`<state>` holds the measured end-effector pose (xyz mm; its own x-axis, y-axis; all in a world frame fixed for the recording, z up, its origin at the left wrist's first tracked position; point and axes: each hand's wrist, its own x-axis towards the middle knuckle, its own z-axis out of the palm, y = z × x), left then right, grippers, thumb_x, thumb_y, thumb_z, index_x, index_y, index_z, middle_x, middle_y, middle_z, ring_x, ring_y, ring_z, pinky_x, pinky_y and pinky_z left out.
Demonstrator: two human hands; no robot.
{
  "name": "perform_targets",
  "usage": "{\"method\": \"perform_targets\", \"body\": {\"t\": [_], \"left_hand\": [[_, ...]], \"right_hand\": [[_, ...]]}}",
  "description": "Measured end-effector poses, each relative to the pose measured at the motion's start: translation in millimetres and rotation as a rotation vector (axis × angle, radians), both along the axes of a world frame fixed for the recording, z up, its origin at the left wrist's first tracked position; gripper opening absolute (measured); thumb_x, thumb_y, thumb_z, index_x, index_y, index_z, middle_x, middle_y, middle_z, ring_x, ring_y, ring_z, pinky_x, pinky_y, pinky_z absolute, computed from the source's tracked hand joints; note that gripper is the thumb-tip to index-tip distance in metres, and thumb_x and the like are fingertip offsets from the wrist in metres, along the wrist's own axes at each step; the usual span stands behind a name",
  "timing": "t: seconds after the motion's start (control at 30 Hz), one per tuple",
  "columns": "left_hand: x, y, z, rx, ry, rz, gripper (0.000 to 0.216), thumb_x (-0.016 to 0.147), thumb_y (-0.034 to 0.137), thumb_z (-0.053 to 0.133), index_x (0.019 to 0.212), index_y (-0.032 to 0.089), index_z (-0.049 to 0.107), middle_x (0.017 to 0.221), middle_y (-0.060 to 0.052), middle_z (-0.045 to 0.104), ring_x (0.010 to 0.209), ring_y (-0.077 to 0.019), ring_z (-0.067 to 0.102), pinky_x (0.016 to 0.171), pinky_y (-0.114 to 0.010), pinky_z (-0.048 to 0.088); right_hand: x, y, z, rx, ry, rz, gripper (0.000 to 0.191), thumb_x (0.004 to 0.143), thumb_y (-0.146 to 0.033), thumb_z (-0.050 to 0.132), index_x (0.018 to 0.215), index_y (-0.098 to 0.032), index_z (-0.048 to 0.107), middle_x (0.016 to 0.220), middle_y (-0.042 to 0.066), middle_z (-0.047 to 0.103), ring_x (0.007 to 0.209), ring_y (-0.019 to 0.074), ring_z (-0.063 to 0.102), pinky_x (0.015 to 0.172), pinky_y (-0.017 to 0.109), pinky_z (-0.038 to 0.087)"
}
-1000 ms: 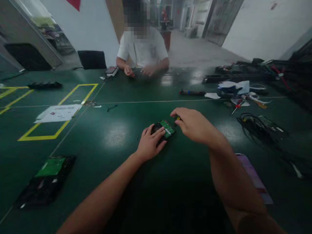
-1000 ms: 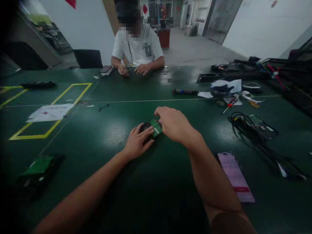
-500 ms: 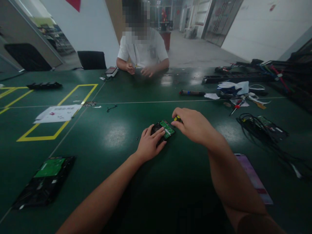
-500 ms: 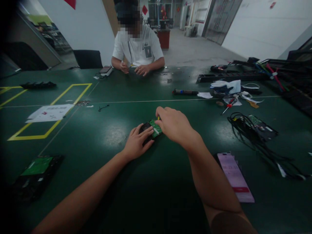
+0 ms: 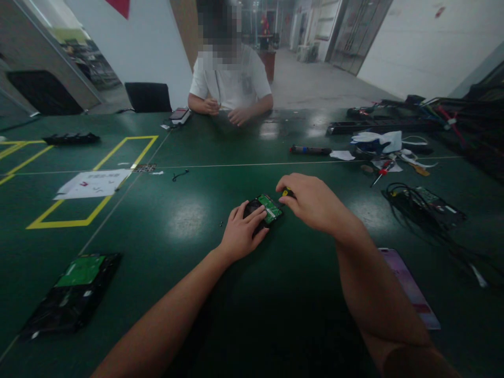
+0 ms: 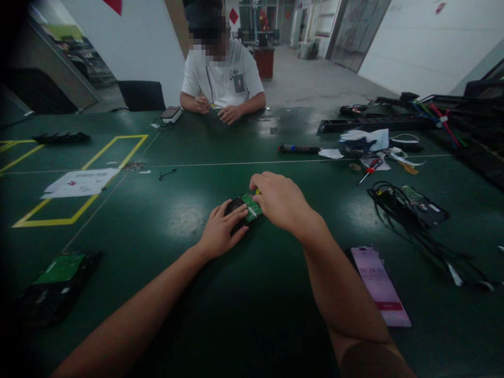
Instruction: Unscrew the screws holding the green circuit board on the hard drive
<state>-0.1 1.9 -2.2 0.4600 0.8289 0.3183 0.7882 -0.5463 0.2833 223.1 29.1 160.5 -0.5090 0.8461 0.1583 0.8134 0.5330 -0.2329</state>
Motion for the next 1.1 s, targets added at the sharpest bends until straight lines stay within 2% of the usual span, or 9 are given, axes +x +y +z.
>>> {"method": "perform_targets", "body": {"t": [0.27, 0.43, 0.6, 0.87, 1.1], "left_hand": [[-0.5, -0.6, -0.7, 0.000, -0.007, 0.002, 0.050, 0.100, 0.048, 0.056, 0.146, 0.029, 0.057, 0.155, 0.000, 0.055, 0.154, -0.0413, 0.028, 0.119, -0.066, 0.030], [0.2, -1.0, 1.8, -0.006, -0.003, 0.001, 0.050, 0.100, 0.050, 0.054, 0.146, 0.029, 0.057, 0.156, 0.000, 0.055, 0.154, -0.0416, 0.028, 0.119, -0.066, 0.031], [0.0, -0.1, 0.9, 0.001, -0.002, -0.003, 0.050, 0.100, 0.050, 0.055, 0.146, 0.030, 0.057, 0.156, 0.000, 0.054, 0.154, -0.0419, 0.028, 0.119, -0.066, 0.030], [-0.8, 0.1, -1.6, 0.005, -0.024, -0.006, 0.050, 0.099, 0.048, 0.057, 0.147, 0.031, 0.056, 0.156, -0.001, 0.055, 0.155, -0.0409, 0.027, 0.119, -0.066, 0.030], [-0.7, 0.1, -0.4, 0.010, -0.017, -0.011, 0.050, 0.100, 0.048, 0.056, 0.146, 0.029, 0.057, 0.155, -0.002, 0.056, 0.154, -0.0412, 0.029, 0.119, -0.066, 0.031]], "right_hand": [[-0.3, -2.2, -2.7, 0.009, 0.016, 0.062, 0.030, 0.093, -0.011, 0.051, 0.119, -0.018, 0.063, 0.122, 0.011, 0.069, 0.110, 0.0250, 0.066, 0.096, 0.036, 0.048], [-3.1, -4.5, 2.0, -0.008, -0.023, -0.013, 0.020, 0.095, -0.025, 0.061, 0.115, -0.020, 0.063, 0.114, 0.010, 0.071, 0.105, 0.0258, 0.067, 0.091, 0.037, 0.048], [-5.5, -5.3, 4.7, -0.005, -0.086, -0.106, 0.022, 0.096, -0.039, 0.064, 0.107, -0.020, 0.063, 0.107, 0.010, 0.072, 0.095, 0.0264, 0.067, 0.081, 0.037, 0.047], [-2.8, -4.1, 3.5, -0.029, -0.073, -0.040, 0.020, 0.092, -0.018, 0.061, 0.111, -0.019, 0.064, 0.114, 0.010, 0.071, 0.103, 0.0251, 0.067, 0.088, 0.036, 0.048], [-2.7, -2.6, -0.3, -0.036, -0.104, -0.026, 0.020, 0.092, -0.016, 0.058, 0.110, -0.019, 0.065, 0.113, 0.011, 0.072, 0.103, 0.0255, 0.067, 0.087, 0.036, 0.047]]}}
